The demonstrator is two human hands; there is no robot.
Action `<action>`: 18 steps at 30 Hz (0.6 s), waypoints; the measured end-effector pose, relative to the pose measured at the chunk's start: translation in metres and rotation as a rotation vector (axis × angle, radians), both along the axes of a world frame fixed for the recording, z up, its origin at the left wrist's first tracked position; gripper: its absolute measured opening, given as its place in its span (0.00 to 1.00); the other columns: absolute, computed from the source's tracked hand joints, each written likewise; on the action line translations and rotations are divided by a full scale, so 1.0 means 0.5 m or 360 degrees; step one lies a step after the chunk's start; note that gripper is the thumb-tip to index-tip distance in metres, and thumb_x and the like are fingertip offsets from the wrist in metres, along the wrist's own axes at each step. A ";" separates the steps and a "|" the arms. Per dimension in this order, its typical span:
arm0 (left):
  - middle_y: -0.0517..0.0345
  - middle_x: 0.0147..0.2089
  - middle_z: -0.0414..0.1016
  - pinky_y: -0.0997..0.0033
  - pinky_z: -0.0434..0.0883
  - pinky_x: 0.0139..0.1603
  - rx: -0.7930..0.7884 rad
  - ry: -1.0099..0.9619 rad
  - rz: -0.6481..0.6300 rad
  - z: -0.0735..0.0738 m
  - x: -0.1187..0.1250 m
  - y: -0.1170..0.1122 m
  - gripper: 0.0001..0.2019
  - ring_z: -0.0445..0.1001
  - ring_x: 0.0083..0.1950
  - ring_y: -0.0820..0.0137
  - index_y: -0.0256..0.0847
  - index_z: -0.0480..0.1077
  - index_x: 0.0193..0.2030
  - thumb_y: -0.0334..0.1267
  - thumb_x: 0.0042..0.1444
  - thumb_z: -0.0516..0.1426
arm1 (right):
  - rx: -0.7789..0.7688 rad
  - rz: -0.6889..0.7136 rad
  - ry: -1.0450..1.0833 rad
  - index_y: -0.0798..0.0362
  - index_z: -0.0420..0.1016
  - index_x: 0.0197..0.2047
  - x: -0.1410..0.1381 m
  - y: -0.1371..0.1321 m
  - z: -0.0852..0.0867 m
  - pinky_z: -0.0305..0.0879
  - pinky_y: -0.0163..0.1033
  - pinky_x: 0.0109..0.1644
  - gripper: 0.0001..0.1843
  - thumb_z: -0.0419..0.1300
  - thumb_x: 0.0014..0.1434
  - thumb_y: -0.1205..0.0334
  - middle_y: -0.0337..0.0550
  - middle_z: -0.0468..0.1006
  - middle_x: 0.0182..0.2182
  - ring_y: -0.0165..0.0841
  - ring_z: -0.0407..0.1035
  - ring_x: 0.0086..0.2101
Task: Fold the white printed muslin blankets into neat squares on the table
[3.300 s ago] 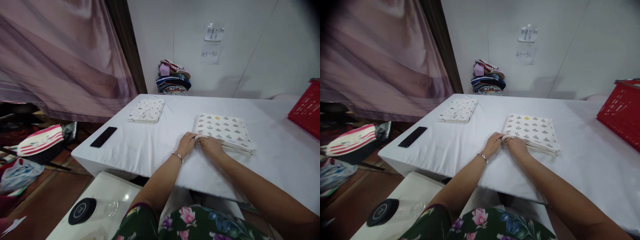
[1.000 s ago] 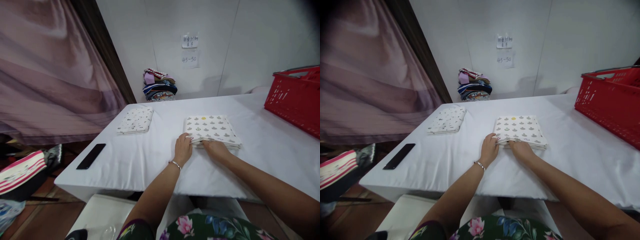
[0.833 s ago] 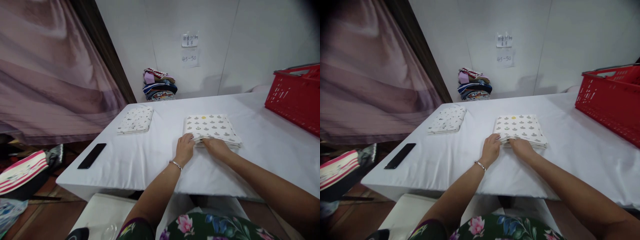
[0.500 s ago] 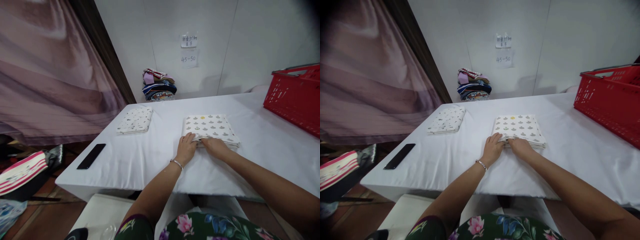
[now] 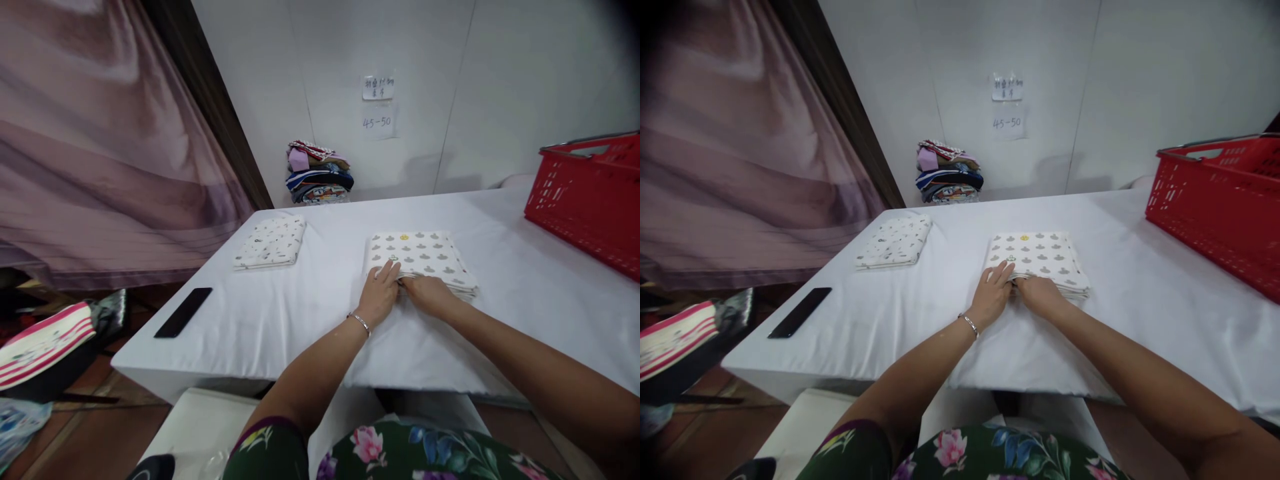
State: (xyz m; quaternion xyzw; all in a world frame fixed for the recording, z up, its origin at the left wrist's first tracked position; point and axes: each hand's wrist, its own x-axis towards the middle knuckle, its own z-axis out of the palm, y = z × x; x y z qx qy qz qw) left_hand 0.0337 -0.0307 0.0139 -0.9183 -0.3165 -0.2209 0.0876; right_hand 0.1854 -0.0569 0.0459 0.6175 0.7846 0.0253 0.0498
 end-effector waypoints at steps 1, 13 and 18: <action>0.50 0.65 0.54 0.51 0.53 0.61 0.0012 0.0020 0.0004 0.000 0.003 0.000 0.15 0.45 0.68 0.61 0.37 0.70 0.40 0.27 0.60 0.43 | 0.0002 0.0000 0.0006 0.56 0.69 0.46 0.001 0.001 -0.002 0.61 0.37 0.34 0.17 0.42 0.63 0.64 0.51 0.77 0.34 0.38 0.72 0.34; 0.54 0.63 0.58 0.53 0.51 0.63 0.0199 0.0035 0.0002 -0.026 0.002 0.012 0.15 0.46 0.68 0.63 0.38 0.71 0.36 0.30 0.62 0.43 | 0.0023 0.0054 0.0321 0.50 0.72 0.44 0.019 -0.019 0.013 0.61 0.35 0.36 0.18 0.42 0.63 0.59 0.43 0.78 0.36 0.34 0.72 0.35; 0.56 0.64 0.56 0.54 0.53 0.62 0.0381 0.0076 0.0035 -0.035 0.003 0.015 0.13 0.46 0.68 0.63 0.38 0.71 0.33 0.31 0.61 0.46 | 0.0364 -0.0009 0.0712 0.51 0.70 0.51 0.085 0.034 0.000 0.63 0.39 0.47 0.20 0.44 0.61 0.61 0.44 0.75 0.44 0.35 0.69 0.44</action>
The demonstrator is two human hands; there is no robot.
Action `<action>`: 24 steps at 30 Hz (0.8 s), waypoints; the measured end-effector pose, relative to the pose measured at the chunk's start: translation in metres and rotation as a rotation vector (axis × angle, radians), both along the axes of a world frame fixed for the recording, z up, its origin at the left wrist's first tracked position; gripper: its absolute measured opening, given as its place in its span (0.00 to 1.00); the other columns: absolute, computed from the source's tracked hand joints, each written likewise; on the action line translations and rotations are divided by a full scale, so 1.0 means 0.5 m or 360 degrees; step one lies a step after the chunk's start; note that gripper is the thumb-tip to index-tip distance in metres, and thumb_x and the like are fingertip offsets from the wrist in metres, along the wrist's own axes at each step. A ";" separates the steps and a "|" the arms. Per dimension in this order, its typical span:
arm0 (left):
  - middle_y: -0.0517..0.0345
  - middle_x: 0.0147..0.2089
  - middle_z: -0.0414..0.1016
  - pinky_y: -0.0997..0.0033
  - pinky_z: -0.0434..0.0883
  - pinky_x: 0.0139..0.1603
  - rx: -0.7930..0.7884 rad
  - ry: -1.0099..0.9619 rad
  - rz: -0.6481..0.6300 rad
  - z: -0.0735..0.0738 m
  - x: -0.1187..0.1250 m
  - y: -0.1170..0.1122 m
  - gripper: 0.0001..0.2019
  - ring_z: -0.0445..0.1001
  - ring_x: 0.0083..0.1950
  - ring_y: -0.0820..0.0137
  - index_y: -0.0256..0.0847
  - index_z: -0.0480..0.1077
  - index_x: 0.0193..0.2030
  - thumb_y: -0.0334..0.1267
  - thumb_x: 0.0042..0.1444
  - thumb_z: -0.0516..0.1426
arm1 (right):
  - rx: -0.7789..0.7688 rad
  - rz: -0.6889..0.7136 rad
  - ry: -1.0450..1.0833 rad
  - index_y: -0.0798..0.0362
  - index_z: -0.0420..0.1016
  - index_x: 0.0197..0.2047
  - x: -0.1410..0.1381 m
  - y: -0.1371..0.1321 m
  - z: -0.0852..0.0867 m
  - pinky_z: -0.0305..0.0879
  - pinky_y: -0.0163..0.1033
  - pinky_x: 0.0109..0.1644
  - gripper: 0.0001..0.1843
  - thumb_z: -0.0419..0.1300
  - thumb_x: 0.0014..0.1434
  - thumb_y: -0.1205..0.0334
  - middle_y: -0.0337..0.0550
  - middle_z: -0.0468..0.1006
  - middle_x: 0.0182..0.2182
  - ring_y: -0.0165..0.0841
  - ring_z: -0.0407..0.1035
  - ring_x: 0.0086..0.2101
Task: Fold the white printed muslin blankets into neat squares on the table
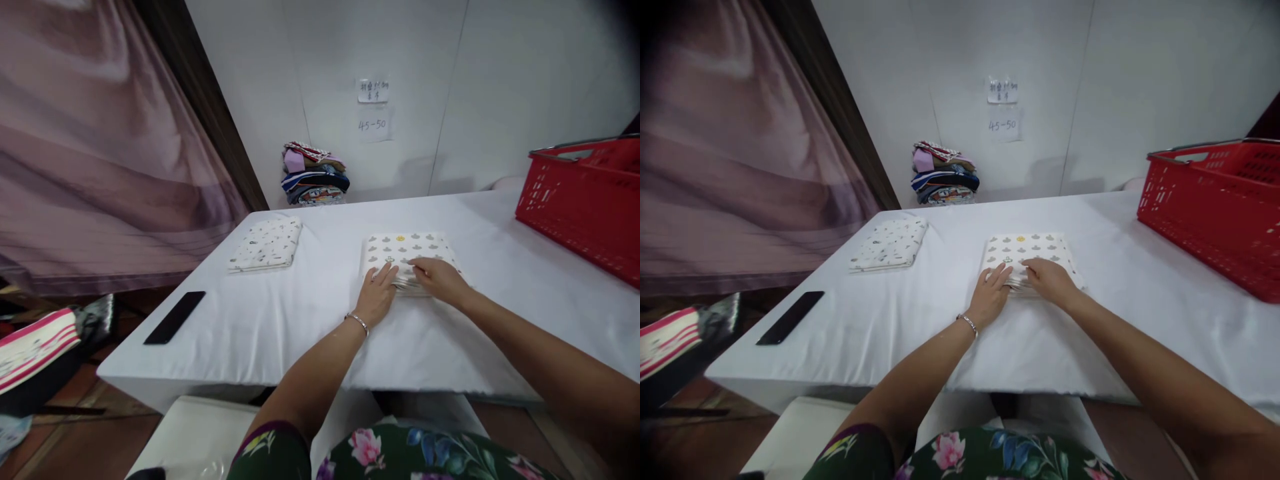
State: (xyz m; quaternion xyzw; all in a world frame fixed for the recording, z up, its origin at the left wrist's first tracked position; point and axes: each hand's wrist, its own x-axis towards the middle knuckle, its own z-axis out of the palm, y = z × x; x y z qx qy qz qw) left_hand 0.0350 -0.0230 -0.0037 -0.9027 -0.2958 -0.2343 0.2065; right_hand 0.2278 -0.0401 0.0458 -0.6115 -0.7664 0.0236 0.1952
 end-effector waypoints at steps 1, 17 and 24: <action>0.56 0.65 0.56 0.53 0.52 0.62 0.0022 0.0010 0.0005 -0.001 0.002 0.001 0.13 0.46 0.68 0.63 0.39 0.71 0.34 0.30 0.60 0.46 | -0.0043 0.0051 -0.0030 0.52 0.70 0.52 0.012 0.021 -0.007 0.61 0.39 0.51 0.20 0.45 0.60 0.62 0.44 0.74 0.47 0.36 0.67 0.47; 0.57 0.63 0.58 0.54 0.48 0.65 -0.0031 -0.0013 -0.0068 -0.001 0.014 -0.005 0.12 0.45 0.68 0.66 0.39 0.71 0.35 0.30 0.61 0.46 | -0.0463 0.0083 -0.0409 0.45 0.52 0.64 0.028 0.158 -0.072 0.44 0.59 0.60 0.33 0.40 0.59 0.42 0.47 0.47 0.64 0.46 0.40 0.62; 0.57 0.65 0.56 0.53 0.51 0.64 -0.0031 0.0042 -0.0047 0.000 0.022 -0.007 0.14 0.45 0.68 0.65 0.38 0.71 0.37 0.29 0.61 0.44 | -0.0510 0.0109 -0.0415 0.45 0.51 0.64 0.031 0.162 -0.063 0.43 0.59 0.60 0.32 0.40 0.60 0.43 0.46 0.47 0.64 0.45 0.40 0.62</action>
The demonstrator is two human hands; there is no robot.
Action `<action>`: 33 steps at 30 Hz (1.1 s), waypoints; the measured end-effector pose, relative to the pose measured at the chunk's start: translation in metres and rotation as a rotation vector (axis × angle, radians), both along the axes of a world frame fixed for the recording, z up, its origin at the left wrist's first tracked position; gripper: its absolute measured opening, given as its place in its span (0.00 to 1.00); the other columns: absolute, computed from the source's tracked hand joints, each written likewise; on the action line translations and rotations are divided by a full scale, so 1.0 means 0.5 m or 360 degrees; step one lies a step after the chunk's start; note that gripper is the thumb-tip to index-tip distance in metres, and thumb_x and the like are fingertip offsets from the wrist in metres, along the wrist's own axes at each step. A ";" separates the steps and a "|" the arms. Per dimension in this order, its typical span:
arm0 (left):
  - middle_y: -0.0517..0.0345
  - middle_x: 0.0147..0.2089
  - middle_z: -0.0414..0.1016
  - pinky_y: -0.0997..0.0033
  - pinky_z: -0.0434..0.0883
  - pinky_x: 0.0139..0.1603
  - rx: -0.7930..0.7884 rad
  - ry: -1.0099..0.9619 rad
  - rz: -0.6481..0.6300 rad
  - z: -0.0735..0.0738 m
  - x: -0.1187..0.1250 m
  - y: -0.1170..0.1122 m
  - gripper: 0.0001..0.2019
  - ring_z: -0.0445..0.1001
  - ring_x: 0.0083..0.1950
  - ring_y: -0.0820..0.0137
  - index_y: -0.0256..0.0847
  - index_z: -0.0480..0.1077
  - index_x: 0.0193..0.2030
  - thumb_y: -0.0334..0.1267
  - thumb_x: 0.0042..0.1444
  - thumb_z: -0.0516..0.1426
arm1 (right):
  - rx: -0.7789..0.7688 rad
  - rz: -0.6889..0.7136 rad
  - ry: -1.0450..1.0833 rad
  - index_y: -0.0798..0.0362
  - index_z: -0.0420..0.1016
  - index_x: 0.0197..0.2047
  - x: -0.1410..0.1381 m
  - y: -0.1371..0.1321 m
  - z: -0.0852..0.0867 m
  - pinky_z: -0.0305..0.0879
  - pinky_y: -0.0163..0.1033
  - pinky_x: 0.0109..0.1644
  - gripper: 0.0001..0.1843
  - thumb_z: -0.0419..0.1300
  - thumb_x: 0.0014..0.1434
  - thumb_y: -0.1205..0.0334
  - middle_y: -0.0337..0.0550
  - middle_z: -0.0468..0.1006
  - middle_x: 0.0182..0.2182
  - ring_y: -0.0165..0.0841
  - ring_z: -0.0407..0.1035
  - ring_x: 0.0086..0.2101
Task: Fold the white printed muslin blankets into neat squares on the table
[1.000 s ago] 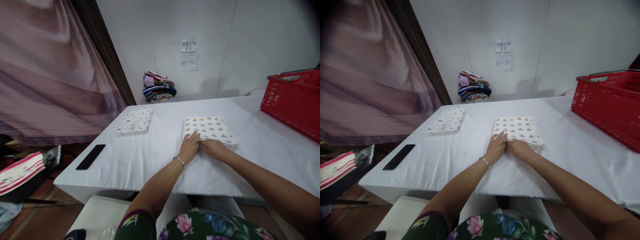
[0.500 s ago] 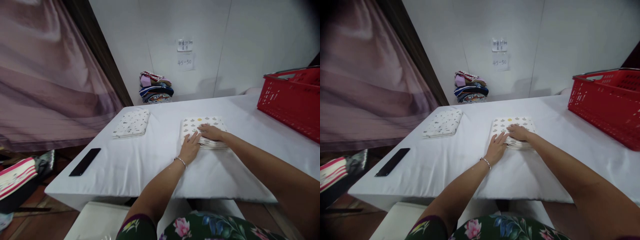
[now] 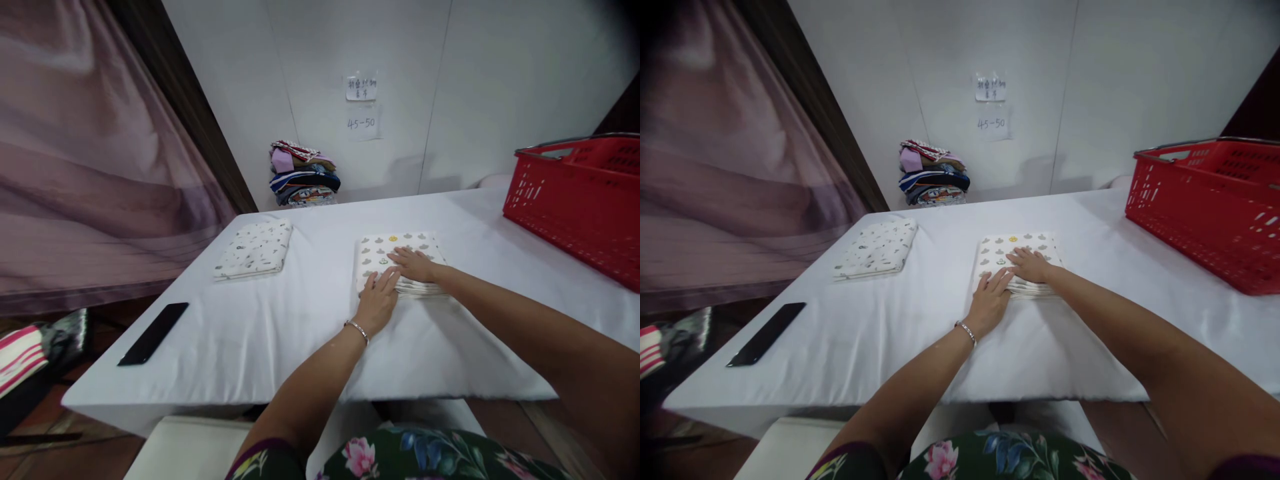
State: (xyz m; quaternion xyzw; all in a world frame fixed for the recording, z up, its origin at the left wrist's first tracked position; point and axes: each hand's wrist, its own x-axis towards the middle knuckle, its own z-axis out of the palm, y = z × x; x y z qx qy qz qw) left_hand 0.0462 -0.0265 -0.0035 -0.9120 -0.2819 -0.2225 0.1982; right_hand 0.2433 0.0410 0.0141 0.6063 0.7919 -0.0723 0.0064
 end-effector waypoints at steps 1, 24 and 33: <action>0.57 0.65 0.54 0.53 0.51 0.64 -0.0003 0.0013 0.0008 0.001 0.004 0.000 0.14 0.45 0.68 0.65 0.38 0.71 0.38 0.29 0.61 0.44 | -0.0016 0.0011 0.0001 0.45 0.51 0.64 0.002 0.003 0.003 0.44 0.58 0.60 0.32 0.41 0.59 0.44 0.46 0.48 0.64 0.45 0.40 0.62; 0.54 0.65 0.55 0.50 0.50 0.64 0.0005 -0.0016 -0.0086 0.000 0.077 -0.004 0.15 0.44 0.68 0.63 0.37 0.71 0.41 0.30 0.62 0.44 | -0.0014 0.0006 -0.0052 0.44 0.53 0.64 0.055 0.020 0.011 0.43 0.57 0.60 0.33 0.42 0.58 0.41 0.44 0.48 0.64 0.43 0.40 0.62; 0.50 0.64 0.57 0.48 0.48 0.64 0.0009 0.0008 -0.0138 0.010 0.134 0.001 0.13 0.46 0.68 0.61 0.36 0.73 0.38 0.30 0.60 0.46 | -0.0047 0.0056 -0.0086 0.44 0.54 0.63 0.066 0.029 0.026 0.45 0.53 0.61 0.31 0.45 0.59 0.45 0.44 0.51 0.63 0.41 0.42 0.62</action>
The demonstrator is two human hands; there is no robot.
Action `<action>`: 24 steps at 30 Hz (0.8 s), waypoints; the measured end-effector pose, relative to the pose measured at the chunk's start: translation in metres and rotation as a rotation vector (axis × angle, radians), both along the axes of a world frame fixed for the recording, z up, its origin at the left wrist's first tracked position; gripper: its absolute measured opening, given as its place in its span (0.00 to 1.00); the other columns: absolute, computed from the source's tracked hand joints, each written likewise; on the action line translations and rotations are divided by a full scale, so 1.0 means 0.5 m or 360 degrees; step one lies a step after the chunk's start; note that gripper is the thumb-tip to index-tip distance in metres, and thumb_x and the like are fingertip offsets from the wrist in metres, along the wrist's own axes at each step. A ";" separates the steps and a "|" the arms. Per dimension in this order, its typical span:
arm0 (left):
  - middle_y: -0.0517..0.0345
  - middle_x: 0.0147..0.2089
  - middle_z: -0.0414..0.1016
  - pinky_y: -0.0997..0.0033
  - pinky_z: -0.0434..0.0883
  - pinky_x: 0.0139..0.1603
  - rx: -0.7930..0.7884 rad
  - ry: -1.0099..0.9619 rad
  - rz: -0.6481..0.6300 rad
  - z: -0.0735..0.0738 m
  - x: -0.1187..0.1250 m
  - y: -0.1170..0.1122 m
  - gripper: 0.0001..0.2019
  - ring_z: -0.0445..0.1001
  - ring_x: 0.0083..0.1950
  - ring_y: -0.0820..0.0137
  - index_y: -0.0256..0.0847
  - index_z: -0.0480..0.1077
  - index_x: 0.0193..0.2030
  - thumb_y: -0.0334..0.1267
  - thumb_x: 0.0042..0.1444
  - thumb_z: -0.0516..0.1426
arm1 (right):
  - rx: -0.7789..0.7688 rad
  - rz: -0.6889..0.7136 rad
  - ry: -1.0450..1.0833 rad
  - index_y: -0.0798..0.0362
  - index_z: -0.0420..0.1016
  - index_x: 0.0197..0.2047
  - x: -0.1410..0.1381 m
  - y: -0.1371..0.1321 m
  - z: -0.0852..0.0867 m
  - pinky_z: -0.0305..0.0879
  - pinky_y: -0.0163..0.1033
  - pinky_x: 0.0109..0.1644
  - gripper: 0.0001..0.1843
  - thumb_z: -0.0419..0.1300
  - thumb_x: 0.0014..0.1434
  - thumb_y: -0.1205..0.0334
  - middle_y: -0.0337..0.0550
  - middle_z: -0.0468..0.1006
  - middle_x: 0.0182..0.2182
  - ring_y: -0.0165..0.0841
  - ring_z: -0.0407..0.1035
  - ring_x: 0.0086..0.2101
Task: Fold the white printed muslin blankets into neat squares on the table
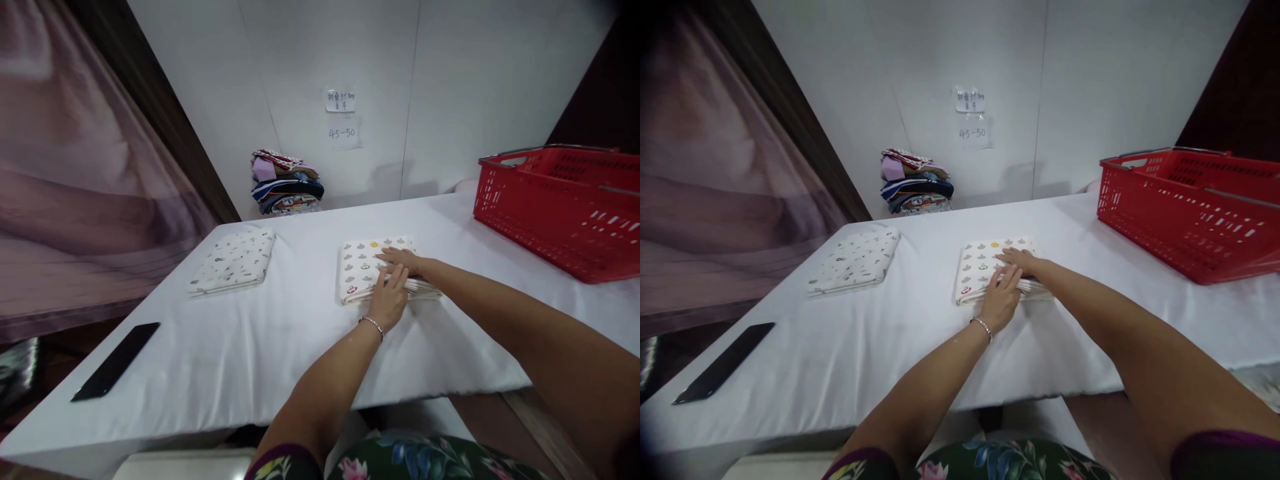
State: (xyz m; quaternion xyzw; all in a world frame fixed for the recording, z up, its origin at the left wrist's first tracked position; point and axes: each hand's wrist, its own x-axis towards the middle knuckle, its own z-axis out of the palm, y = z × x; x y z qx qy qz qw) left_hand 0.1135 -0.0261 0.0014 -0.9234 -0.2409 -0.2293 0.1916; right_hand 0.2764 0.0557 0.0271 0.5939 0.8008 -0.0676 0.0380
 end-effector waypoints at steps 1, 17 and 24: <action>0.52 0.64 0.57 0.49 0.48 0.64 -0.0015 -0.0015 -0.0009 -0.001 -0.002 -0.002 0.13 0.46 0.68 0.61 0.37 0.73 0.38 0.30 0.60 0.46 | 0.0015 0.0010 0.0001 0.44 0.54 0.63 0.005 -0.001 0.002 0.45 0.52 0.61 0.32 0.45 0.58 0.44 0.44 0.50 0.64 0.40 0.41 0.62; 0.54 0.62 0.60 0.54 0.52 0.63 -0.0078 -0.0030 -0.0113 -0.009 0.028 -0.016 0.14 0.47 0.67 0.65 0.38 0.71 0.40 0.29 0.61 0.44 | 0.0162 -0.0008 -0.0013 0.45 0.52 0.64 0.031 0.005 -0.033 0.42 0.60 0.59 0.33 0.42 0.59 0.41 0.46 0.43 0.65 0.46 0.39 0.62; 0.56 0.59 0.64 0.58 0.53 0.62 -0.0169 -0.0026 -0.0108 -0.008 0.027 -0.024 0.15 0.52 0.65 0.67 0.39 0.71 0.38 0.28 0.61 0.43 | 0.0237 -0.0004 0.0010 0.44 0.53 0.64 0.025 -0.011 -0.029 0.41 0.59 0.60 0.32 0.42 0.59 0.42 0.44 0.44 0.65 0.44 0.40 0.62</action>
